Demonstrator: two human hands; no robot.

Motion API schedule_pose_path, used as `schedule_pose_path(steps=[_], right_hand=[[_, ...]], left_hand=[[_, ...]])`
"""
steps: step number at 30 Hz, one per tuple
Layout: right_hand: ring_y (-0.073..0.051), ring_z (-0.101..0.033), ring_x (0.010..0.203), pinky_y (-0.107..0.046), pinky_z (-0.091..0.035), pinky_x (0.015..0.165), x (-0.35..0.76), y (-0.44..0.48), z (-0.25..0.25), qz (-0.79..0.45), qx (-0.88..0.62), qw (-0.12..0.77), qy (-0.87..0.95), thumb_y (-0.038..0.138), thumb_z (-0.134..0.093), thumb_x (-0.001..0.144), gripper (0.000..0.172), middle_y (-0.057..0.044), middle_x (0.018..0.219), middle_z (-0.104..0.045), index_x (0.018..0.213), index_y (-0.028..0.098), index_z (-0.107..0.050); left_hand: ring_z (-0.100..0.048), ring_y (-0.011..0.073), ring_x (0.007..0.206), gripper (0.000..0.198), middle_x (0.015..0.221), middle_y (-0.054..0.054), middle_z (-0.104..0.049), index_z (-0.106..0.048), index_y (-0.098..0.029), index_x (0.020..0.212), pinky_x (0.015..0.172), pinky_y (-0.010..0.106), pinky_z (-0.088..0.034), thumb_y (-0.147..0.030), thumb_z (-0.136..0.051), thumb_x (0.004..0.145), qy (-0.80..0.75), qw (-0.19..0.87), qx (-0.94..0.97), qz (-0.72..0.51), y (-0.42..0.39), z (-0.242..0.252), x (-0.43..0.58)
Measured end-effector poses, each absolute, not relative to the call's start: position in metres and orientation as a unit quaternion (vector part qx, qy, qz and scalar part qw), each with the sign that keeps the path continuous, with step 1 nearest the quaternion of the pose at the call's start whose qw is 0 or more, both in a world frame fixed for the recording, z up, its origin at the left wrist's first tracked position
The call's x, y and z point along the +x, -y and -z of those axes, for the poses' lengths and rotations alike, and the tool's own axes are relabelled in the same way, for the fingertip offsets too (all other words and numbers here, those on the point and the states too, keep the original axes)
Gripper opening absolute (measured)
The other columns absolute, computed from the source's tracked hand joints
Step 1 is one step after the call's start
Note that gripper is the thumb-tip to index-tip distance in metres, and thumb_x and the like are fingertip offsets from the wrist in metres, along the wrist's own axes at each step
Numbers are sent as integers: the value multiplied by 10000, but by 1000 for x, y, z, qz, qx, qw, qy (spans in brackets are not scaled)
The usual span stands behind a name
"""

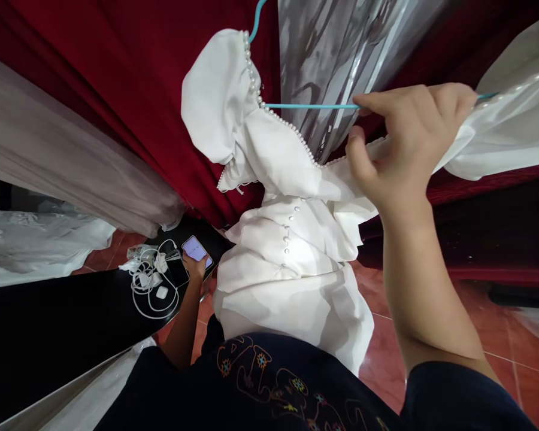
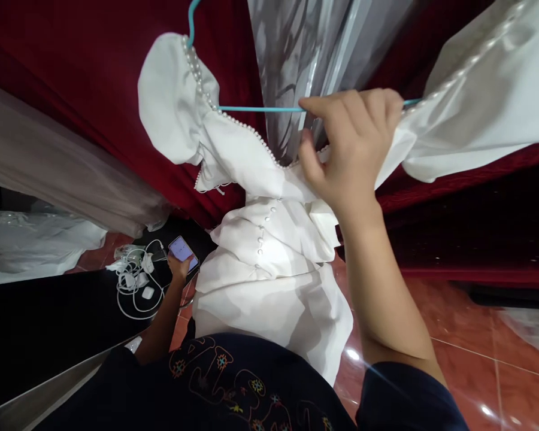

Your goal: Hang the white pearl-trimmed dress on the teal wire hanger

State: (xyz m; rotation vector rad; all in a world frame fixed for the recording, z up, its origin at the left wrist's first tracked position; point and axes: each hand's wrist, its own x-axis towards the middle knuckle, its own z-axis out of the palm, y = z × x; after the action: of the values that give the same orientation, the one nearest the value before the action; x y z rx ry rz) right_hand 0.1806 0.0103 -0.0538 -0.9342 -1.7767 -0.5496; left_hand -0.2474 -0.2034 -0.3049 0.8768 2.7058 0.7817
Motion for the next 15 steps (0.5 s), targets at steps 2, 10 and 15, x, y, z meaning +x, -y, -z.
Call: schedule_pose_path(steps=[2, 10, 15], right_hand=[[-228, -586, 952, -439, -394, 940, 180, -12, 53, 241, -373, 507, 739, 331, -562, 950, 328, -42, 1023, -731, 1238, 263, -703], [-224, -615, 929, -453, -412, 927, 180, -8, 49, 233, -374, 503, 744, 293, -596, 929, 340, -51, 1028, -745, 1243, 240, -717], [-228, -621, 918, -457, -405, 913, 181, -8, 47, 233, -366, 512, 741, 279, -610, 930, 321, -45, 1005, -738, 1236, 257, -707]], left_hand=[[-697, 287, 1226, 431, 1419, 135, -658, -650, -162, 1424, 1034, 504, -638, -406, -730, 1078, -932, 80, 254, -247, 223, 322, -241], [-577, 369, 1444, 674, 1587, 203, -549, -591, -132, 1507, 1209, 571, -527, -348, -895, 945, -949, 34, 224, -219, 209, 351, -245], [-629, 339, 1374, 554, 1530, 172, -596, -621, -149, 1471, 1153, 556, -572, -376, -825, 1008, -962, 17, 206, -180, 195, 351, -253]])
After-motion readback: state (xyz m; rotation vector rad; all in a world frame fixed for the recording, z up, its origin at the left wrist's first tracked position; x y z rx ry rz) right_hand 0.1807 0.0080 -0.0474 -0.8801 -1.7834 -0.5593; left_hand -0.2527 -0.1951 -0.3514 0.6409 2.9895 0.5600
